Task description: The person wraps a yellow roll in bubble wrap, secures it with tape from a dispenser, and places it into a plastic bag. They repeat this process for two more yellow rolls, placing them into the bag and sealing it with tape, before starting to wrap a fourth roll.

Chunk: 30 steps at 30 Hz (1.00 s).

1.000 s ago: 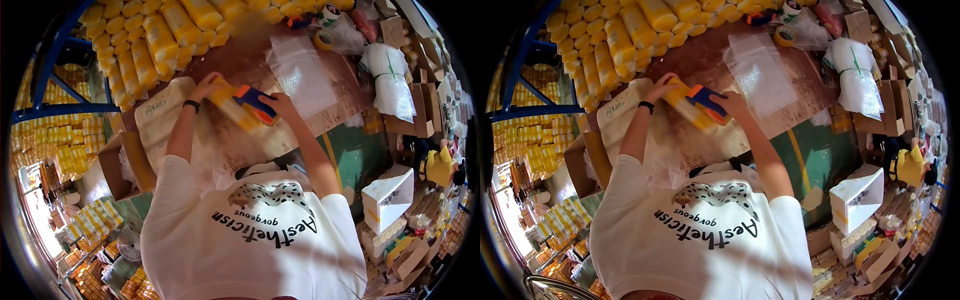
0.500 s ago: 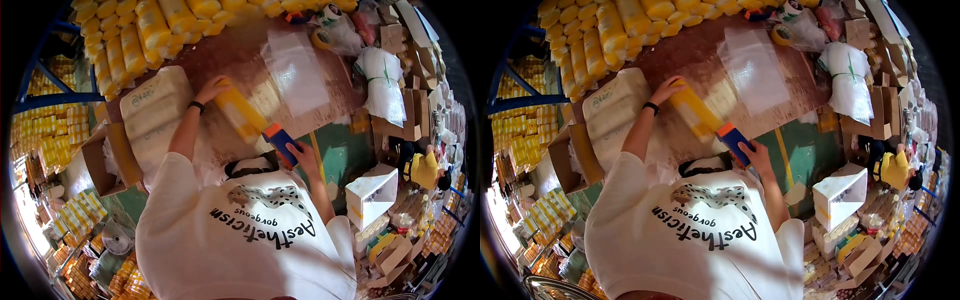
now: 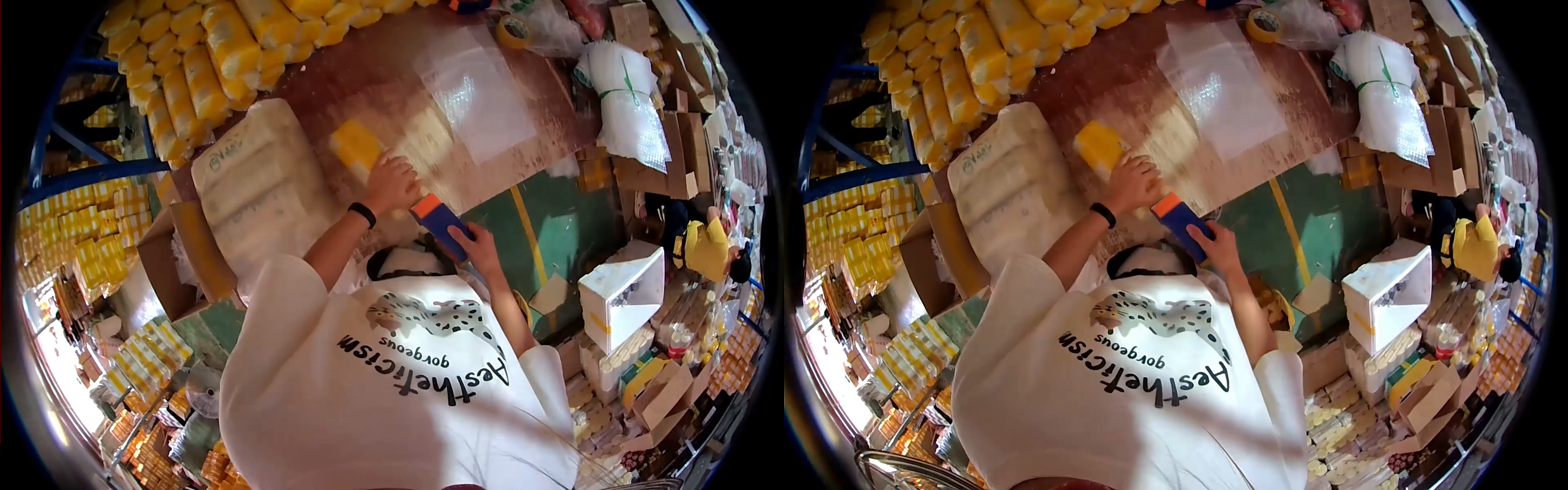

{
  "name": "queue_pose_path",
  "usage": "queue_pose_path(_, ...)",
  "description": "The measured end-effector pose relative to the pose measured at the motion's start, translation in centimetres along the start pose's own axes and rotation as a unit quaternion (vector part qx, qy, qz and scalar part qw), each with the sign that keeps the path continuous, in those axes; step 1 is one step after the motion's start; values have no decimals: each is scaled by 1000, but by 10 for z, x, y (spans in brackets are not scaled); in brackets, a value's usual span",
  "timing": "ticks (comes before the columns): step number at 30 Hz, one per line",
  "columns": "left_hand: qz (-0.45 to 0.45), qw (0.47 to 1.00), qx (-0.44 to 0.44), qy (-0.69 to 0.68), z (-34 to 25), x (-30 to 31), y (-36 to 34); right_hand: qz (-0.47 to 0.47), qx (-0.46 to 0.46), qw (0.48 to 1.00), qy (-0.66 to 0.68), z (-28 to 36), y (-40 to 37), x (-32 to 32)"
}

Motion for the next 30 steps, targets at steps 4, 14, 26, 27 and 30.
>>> queue_pose_path(4,-35,999,-17,13,3,9,-1,-32,21,999,-5,-37,-16,17)
queue_pose_path(14,-90,995,-47,5,-3,10,-8,-122,71,942,-306,16,9,-37)
queue_pose_path(26,-82,995,-47,21,-10,3,-2,-146,11,953,-264,13,38,-32)
queue_pose_path(27,-97,994,-49,12,-10,3,-1,-153,-4,958,-244,-2,40,-29)
queue_pose_path(30,-118,992,-48,0,-7,2,-5,-139,-38,965,-218,-49,42,-33)
Point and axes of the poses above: each hand's wrist, its own y-axis towards the middle knuckle, its own x-axis out of the back of the hand, z = x × y, the point moved 7 cm from there along y, towards the middle knuckle, and after that the axes turned 8 degrees about -z, right-handed, at the moved point
